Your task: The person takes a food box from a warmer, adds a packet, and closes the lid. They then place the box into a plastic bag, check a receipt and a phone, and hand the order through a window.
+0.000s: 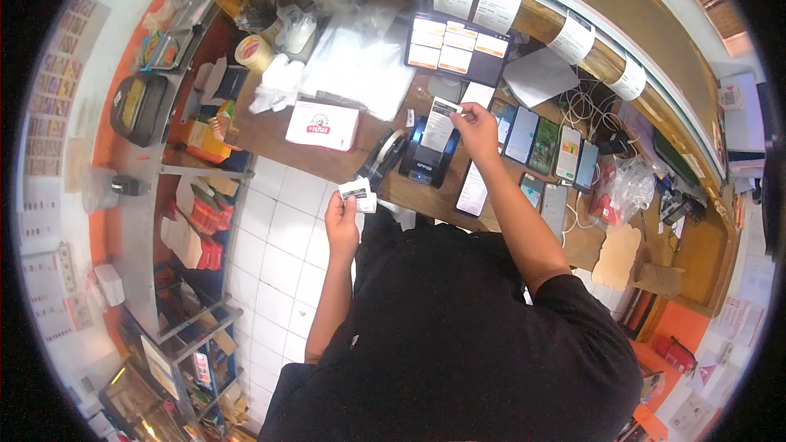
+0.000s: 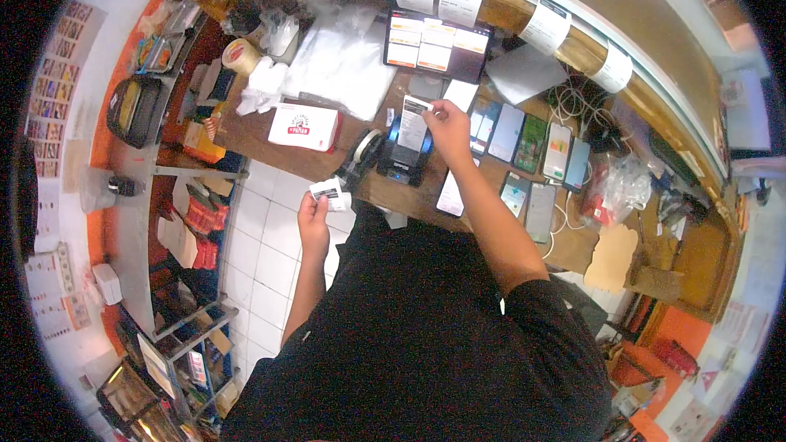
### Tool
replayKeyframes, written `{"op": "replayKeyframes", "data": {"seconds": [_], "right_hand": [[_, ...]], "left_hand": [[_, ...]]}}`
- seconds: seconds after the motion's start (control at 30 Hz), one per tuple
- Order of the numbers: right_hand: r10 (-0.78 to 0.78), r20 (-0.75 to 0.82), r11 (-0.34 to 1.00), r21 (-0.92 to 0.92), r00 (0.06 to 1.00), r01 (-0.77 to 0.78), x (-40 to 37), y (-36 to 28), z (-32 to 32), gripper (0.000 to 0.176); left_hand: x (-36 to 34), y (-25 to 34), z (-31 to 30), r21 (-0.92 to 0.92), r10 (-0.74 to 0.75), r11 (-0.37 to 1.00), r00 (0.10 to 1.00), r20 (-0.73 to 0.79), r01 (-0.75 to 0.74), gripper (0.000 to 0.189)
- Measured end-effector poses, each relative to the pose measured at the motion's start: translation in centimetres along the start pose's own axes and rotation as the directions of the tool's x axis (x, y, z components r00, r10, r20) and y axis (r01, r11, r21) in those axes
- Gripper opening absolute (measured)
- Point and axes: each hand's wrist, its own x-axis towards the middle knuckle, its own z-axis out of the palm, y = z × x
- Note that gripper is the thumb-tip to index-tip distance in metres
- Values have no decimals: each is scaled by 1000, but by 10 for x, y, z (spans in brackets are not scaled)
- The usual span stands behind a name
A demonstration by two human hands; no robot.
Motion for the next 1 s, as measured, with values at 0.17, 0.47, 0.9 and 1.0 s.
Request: {"op": "replayKeyframes", "data": {"seconds": [0.17, 0.47, 0.9, 1.0], "right_hand": [[62, 47, 991, 117, 997, -67, -6, -13, -4, 22], [-41, -74, 998, -45, 996, 37, -26, -49, -8, 18], [26, -219, 991, -119, 975, -53, -89, -106, 11, 11], [36, -267, 987, -139, 963, -75, -104, -110, 18, 11]], "left_hand": [[12, 1, -7, -56, -66, 996, 998, -17, 65, 16], [77, 30, -32, 148, -80, 987, 990, 114, 62, 17], [186, 14, -95, 111, -142, 988, 911, 386, 106, 23], [200, 14, -102, 120, -150, 987, 902, 405, 110, 23]]}}
